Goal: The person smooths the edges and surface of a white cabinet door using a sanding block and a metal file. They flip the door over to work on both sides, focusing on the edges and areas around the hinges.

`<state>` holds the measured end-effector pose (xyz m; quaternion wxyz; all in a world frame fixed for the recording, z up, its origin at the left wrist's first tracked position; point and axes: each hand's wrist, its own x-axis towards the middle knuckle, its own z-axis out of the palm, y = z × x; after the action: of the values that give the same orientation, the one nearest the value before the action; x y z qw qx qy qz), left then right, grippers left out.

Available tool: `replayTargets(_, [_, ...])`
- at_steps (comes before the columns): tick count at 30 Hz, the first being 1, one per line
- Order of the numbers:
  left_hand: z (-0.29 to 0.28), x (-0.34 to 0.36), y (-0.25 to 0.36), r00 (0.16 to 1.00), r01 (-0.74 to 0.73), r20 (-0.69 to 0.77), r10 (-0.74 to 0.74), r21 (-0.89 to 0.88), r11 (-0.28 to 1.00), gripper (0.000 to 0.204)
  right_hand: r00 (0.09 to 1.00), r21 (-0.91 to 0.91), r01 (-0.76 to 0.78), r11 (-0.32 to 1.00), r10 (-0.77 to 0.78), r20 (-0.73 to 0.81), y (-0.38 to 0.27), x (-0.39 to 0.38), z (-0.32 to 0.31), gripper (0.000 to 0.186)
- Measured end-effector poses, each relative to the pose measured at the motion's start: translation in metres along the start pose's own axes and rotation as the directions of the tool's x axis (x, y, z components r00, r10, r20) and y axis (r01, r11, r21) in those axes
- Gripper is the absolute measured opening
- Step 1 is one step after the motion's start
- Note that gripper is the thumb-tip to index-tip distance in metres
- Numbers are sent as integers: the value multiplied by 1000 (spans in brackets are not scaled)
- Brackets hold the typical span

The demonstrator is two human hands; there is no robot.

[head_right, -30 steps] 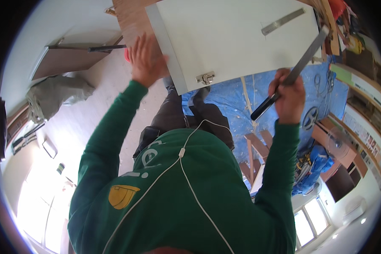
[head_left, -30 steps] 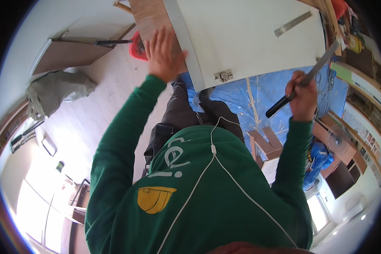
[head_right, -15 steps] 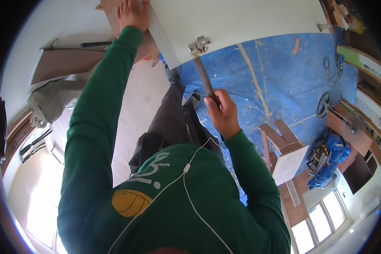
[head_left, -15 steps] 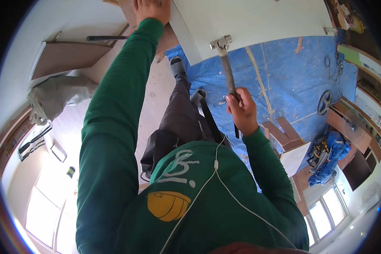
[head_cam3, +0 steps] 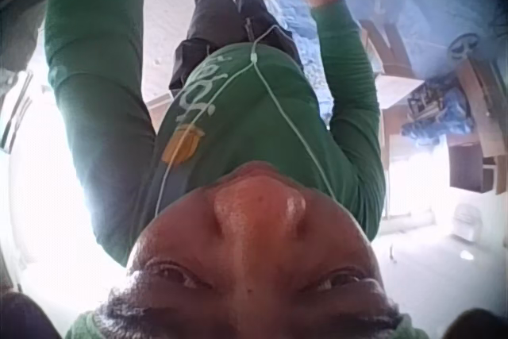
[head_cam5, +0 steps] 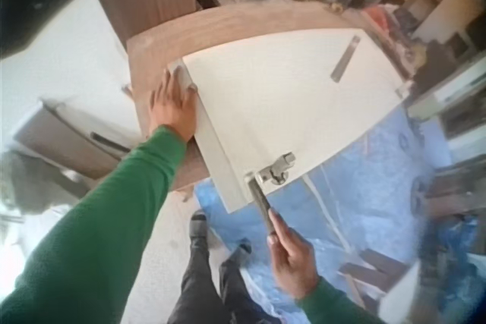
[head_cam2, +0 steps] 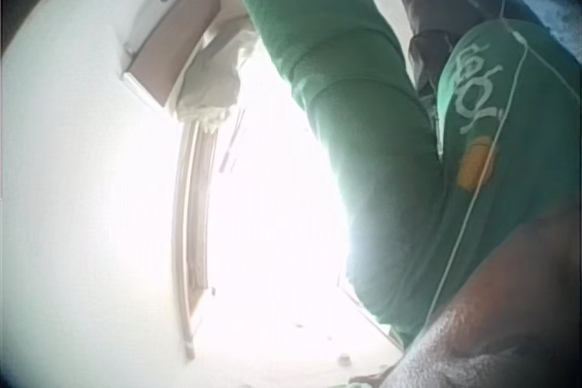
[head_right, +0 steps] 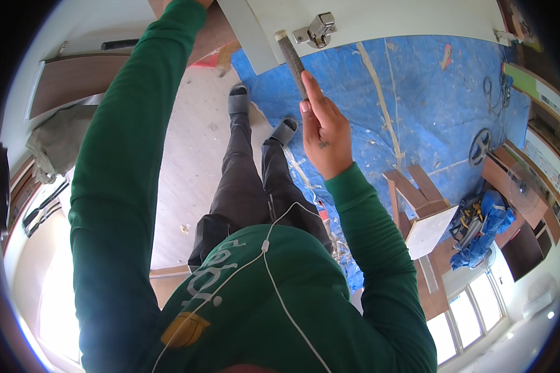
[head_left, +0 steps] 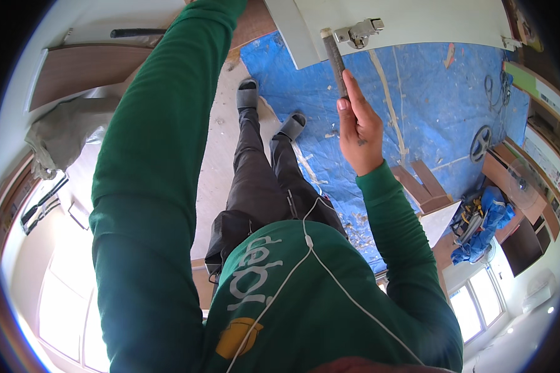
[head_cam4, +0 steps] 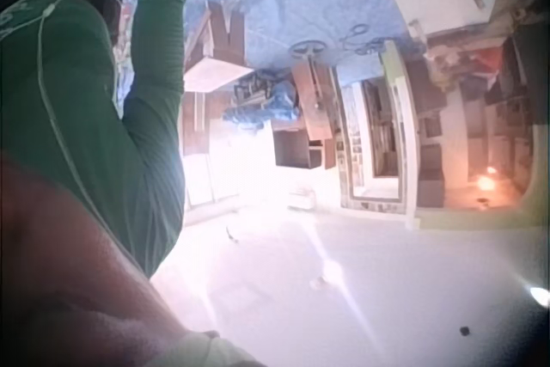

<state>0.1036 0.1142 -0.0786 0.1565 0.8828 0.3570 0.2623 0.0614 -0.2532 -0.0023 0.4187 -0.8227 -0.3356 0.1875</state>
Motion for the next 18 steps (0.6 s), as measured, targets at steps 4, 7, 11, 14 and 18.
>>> replayTargets(4, [-3, 1, 1, 1000, -11, 17, 11, -3, 1000, 66, 1000, -1, 6, 1000, -6, -6, 2, -6, 3, 52])
replayTargets(7, [-9, 2, 7, 999, 18, 48, -16, -29, 999, 66, 1000, 2, 6, 1000, -6, 12, 6, -9, 2, 51])
replayTargets(11, [-7, 2, 3, 998, 13, 60, -13, 5, 1000, 65, 999, -27, 50, 998, -51, -10, 3, -1, 8, 53])
replayTargets(14, [-5, 2, 4, 997, 27, 71, -29, 22, 999, 65, 997, -26, 79, 997, -79, -15, 4, 12, 17, 54])
replayTargets(18, [-5, 4, 3, 997, 18, 70, -20, 34, 999, 65, 997, -16, 66, 998, -67, -47, -2, 18, 22, 55])
